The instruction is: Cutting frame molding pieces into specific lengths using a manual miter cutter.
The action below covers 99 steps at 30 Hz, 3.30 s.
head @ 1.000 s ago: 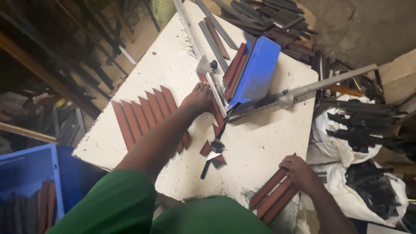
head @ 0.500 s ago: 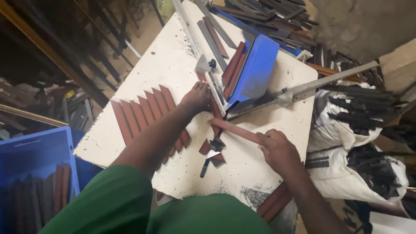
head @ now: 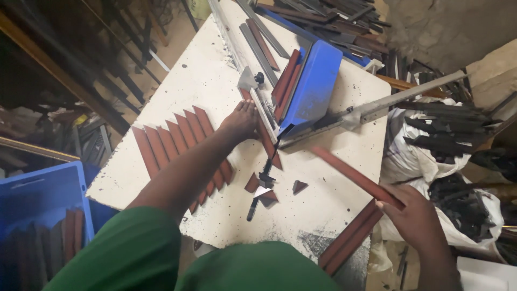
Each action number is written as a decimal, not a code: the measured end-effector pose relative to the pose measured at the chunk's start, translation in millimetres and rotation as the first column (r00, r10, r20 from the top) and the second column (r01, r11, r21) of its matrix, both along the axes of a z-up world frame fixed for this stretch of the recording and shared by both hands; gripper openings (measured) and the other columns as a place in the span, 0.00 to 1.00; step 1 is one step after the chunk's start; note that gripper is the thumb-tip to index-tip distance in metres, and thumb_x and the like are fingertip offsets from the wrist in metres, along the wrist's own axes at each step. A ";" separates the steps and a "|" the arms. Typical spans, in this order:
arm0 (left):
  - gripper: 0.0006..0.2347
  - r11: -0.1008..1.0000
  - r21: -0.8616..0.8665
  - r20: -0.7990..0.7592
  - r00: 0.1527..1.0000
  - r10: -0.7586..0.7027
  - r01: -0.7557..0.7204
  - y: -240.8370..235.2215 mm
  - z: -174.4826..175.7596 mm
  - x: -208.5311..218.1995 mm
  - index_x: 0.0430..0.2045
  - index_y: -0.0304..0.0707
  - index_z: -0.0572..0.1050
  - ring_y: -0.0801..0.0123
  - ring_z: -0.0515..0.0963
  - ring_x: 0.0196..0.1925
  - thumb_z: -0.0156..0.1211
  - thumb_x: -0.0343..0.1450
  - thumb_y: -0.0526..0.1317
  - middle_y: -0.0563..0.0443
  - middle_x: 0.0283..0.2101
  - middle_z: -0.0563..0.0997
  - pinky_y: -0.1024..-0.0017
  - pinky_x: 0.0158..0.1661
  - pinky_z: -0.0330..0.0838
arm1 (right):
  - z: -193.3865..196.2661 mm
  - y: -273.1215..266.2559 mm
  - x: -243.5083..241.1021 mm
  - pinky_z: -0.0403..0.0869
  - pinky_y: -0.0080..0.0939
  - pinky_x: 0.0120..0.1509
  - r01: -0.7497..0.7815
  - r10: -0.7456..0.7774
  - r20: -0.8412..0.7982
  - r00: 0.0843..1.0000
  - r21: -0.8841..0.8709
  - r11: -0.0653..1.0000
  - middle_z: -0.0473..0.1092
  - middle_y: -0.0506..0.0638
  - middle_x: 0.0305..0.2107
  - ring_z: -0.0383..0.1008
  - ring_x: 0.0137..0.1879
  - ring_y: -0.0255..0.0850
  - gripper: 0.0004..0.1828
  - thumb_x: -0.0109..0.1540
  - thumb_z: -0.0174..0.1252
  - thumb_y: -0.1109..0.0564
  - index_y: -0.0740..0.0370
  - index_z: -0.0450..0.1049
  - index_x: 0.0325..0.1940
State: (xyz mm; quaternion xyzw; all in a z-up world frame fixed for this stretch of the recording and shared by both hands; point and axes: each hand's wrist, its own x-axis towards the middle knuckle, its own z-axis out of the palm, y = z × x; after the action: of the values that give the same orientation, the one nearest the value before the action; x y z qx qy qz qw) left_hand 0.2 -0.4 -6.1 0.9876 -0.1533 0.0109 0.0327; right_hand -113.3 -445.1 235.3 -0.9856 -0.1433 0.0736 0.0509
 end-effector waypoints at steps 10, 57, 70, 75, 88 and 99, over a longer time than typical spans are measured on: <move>0.50 1.000 0.028 0.087 0.996 -0.011 0.008 -4.4 -9.7 -9.4 0.63 0.13 0.60 0.40 0.57 0.75 0.60 0.63 0.69 0.19 0.69 0.60 0.51 0.71 0.49 | -97.7 -90.5 -33.5 0.70 0.50 0.61 0.420 -0.217 -0.409 0.886 0.907 0.006 0.71 0.49 0.47 0.71 0.54 0.45 0.36 0.59 0.68 0.51 0.59 0.67 0.70; 0.28 0.855 -0.440 -0.065 0.959 0.276 -0.276 -58.2 -15.2 -81.0 0.67 0.25 0.55 0.33 0.50 0.75 0.50 0.75 0.47 0.19 0.70 0.55 0.43 0.70 0.42 | -133.6 61.6 20.2 0.75 0.43 0.61 -0.349 0.275 0.216 0.937 0.527 0.775 0.78 0.55 0.48 0.78 0.56 0.47 0.17 0.59 0.65 0.57 0.63 0.80 0.52; 0.28 0.889 -0.430 -0.151 0.983 0.104 -0.160 -4.4 -86.2 6.4 0.71 0.39 0.57 0.32 0.46 0.78 0.49 0.71 0.34 0.17 0.73 0.50 0.46 0.72 0.43 | -173.2 -76.6 -32.7 0.76 0.38 0.60 -0.167 0.052 0.233 0.971 0.508 0.845 0.79 0.54 0.46 0.81 0.53 0.42 0.19 0.59 0.64 0.51 0.66 0.81 0.49; 0.38 0.870 -0.466 -0.135 0.985 0.110 -0.161 -8.6 -32.3 -19.9 0.71 0.32 0.54 0.42 0.49 0.79 0.61 0.64 0.41 0.25 0.74 0.54 0.51 0.73 0.45 | -143.4 -59.7 -29.1 0.73 0.40 0.65 -0.187 0.060 0.285 0.957 0.442 0.877 0.79 0.55 0.48 0.79 0.58 0.43 0.17 0.59 0.65 0.55 0.65 0.81 0.51; 0.35 0.997 0.004 0.334 0.940 0.069 -0.074 -17.9 -58.9 -7.7 0.62 0.19 0.63 0.45 0.61 0.74 0.54 0.71 0.57 0.26 0.69 0.64 0.54 0.71 0.51 | -153.0 -73.7 -73.8 0.74 0.43 0.62 -0.013 -0.102 0.260 0.960 0.408 0.913 0.79 0.55 0.48 0.79 0.57 0.44 0.17 0.60 0.65 0.54 0.61 0.81 0.52; 0.43 0.997 -0.041 0.154 0.986 0.064 -0.058 -15.1 -21.9 -6.0 0.60 0.20 0.65 0.44 0.59 0.74 0.65 0.61 0.62 0.24 0.69 0.63 0.56 0.70 0.50 | -218.4 -104.7 7.8 0.65 0.50 0.73 -0.329 0.341 0.102 0.935 -0.114 0.937 0.68 0.55 0.61 0.64 0.70 0.57 0.34 0.46 0.58 0.72 0.49 0.80 0.54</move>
State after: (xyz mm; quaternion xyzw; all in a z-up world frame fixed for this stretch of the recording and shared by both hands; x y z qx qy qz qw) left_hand -5.9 -15.6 -28.0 0.9872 -0.1247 0.0915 0.0381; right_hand -105.5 -549.8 17.0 -0.9507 -0.3084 0.0283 -0.0179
